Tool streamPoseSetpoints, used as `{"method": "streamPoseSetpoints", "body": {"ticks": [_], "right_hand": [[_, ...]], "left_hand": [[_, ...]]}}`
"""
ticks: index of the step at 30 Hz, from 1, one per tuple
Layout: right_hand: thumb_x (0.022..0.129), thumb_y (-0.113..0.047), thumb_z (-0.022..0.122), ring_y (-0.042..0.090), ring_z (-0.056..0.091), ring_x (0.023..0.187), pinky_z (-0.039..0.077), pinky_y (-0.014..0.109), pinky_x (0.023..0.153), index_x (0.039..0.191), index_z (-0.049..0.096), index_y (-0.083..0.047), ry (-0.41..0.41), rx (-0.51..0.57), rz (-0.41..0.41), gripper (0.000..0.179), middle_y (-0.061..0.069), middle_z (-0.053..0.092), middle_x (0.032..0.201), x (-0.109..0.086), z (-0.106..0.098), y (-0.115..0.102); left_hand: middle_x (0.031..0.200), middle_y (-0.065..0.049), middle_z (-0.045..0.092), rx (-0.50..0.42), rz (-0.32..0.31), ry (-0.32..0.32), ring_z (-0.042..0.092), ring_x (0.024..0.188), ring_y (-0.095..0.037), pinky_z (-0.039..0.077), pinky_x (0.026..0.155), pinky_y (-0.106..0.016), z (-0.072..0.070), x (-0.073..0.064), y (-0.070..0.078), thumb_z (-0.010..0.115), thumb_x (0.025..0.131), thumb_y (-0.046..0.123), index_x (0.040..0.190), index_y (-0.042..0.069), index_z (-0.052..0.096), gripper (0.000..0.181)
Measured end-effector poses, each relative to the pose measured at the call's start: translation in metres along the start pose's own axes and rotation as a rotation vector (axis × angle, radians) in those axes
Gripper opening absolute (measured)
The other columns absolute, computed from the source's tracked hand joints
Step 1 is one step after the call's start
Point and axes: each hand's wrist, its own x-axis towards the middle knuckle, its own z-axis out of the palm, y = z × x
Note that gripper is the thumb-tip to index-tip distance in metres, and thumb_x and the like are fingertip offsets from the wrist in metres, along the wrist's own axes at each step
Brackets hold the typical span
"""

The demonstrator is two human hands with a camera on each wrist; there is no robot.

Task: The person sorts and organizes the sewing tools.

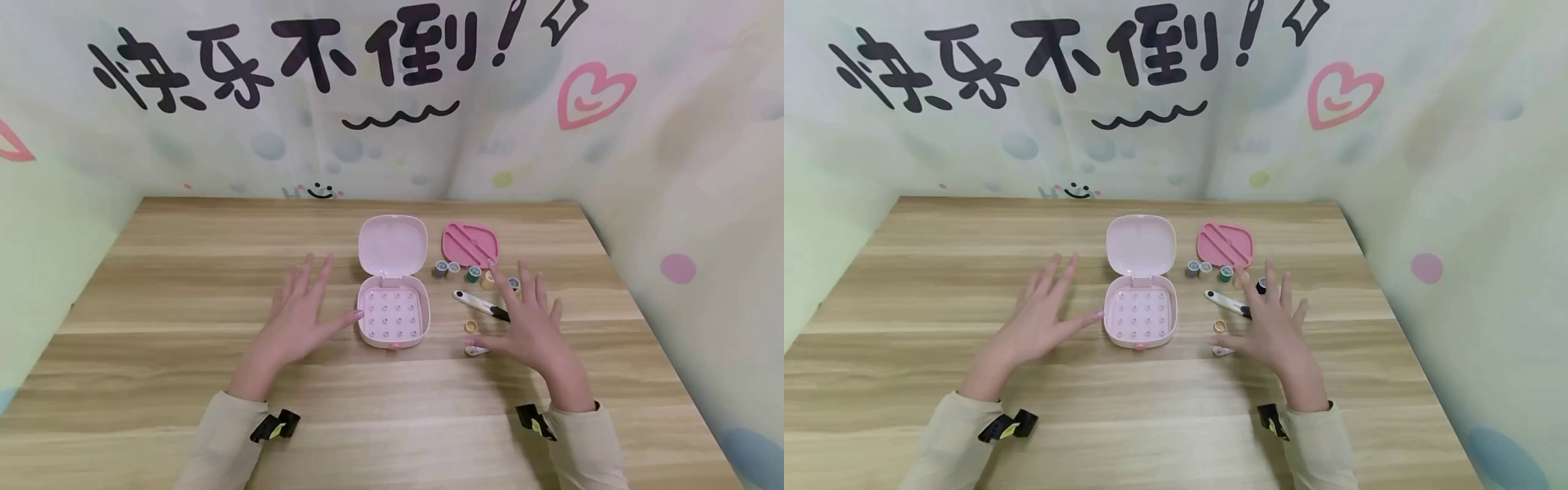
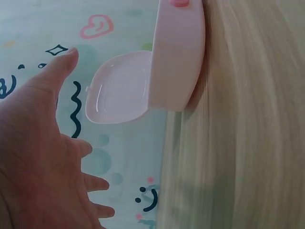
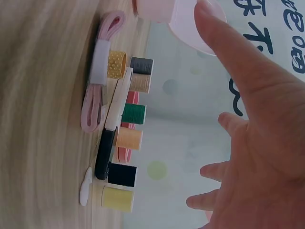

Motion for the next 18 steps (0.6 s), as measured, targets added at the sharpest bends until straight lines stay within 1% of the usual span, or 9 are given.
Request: {"method": "streamPoseSetpoints", "body": {"ticks": [3,6,9,10,12,14,17,18], "right_hand": [[0.074,-0.057,0.093,0.063,-0.004,0.155,0.005,0.092,0.111,0.172,0.009,-0.025,0.014,0.016,-0.023,0.133,0.028,-0.006,0.174,0.001,0.000,0.004],[0.076,-0.049,0.093,0.066,0.002,0.153,0.011,0.088,0.114,0.171,0.012,-0.015,0.036,0.028,-0.062,0.129,0.033,0.000,0.172,0.004,-0.001,0.008],[0.080,-0.040,0.093,0.066,0.010,0.152,0.018,0.084,0.117,0.170,0.015,-0.009,0.059,0.055,-0.091,0.123,0.038,0.006,0.170,0.006,-0.001,0.012],[0.081,-0.037,0.093,0.066,0.012,0.152,0.019,0.083,0.117,0.170,0.015,-0.008,0.063,0.071,-0.095,0.121,0.039,0.008,0.169,0.006,-0.001,0.013],[0.084,-0.034,0.091,0.065,0.016,0.151,0.022,0.082,0.117,0.170,0.015,-0.009,0.073,0.103,-0.096,0.117,0.040,0.012,0.168,0.007,-0.002,0.015],[0.087,-0.031,0.089,0.064,0.020,0.150,0.024,0.081,0.117,0.170,0.017,-0.010,0.081,0.132,-0.084,0.111,0.039,0.015,0.168,0.007,-0.003,0.017],[0.090,-0.028,0.086,0.064,0.024,0.149,0.026,0.080,0.117,0.169,0.021,-0.008,0.096,0.151,-0.073,0.104,0.039,0.020,0.166,0.008,-0.004,0.018],[0.091,-0.026,0.086,0.063,0.026,0.149,0.027,0.080,0.117,0.168,0.023,-0.006,0.105,0.156,-0.071,0.102,0.039,0.022,0.166,0.008,-0.004,0.018]], "left_hand": [[0.176,-0.019,-0.009,-0.087,0.029,-0.002,-0.005,0.158,-0.057,0.010,0.121,-0.080,0.005,0.003,-0.003,0.058,0.098,0.070,0.171,0.026,-0.006,0.106],[0.176,-0.020,-0.005,-0.186,0.067,0.002,-0.001,0.159,-0.054,0.013,0.124,-0.076,0.007,0.007,-0.006,0.060,0.101,0.061,0.171,0.021,-0.004,0.103],[0.177,-0.020,0.003,-0.265,0.101,0.037,0.007,0.161,-0.048,0.015,0.128,-0.068,0.011,0.010,-0.008,0.062,0.104,0.049,0.171,0.013,0.001,0.097],[0.176,-0.020,0.006,-0.290,0.109,0.056,0.010,0.161,-0.047,0.015,0.129,-0.066,0.013,0.011,-0.008,0.062,0.105,0.045,0.171,0.010,0.003,0.095],[0.175,-0.022,0.015,-0.371,0.109,0.088,0.020,0.159,-0.047,0.021,0.129,-0.061,0.017,0.013,-0.008,0.064,0.105,0.037,0.170,0.006,0.008,0.091],[0.171,-0.026,0.023,-0.487,0.092,0.105,0.030,0.155,-0.049,0.029,0.127,-0.060,0.022,0.014,-0.007,0.065,0.105,0.029,0.169,0.001,0.013,0.086],[0.166,-0.030,0.032,-0.647,0.062,0.100,0.041,0.148,-0.051,0.040,0.122,-0.057,0.028,0.017,-0.005,0.067,0.104,0.019,0.167,-0.003,0.016,0.083],[0.166,-0.031,0.033,-0.683,0.053,0.090,0.040,0.149,-0.050,0.041,0.121,-0.057,0.030,0.017,-0.004,0.067,0.104,0.018,0.166,-0.004,0.017,0.084]]}}
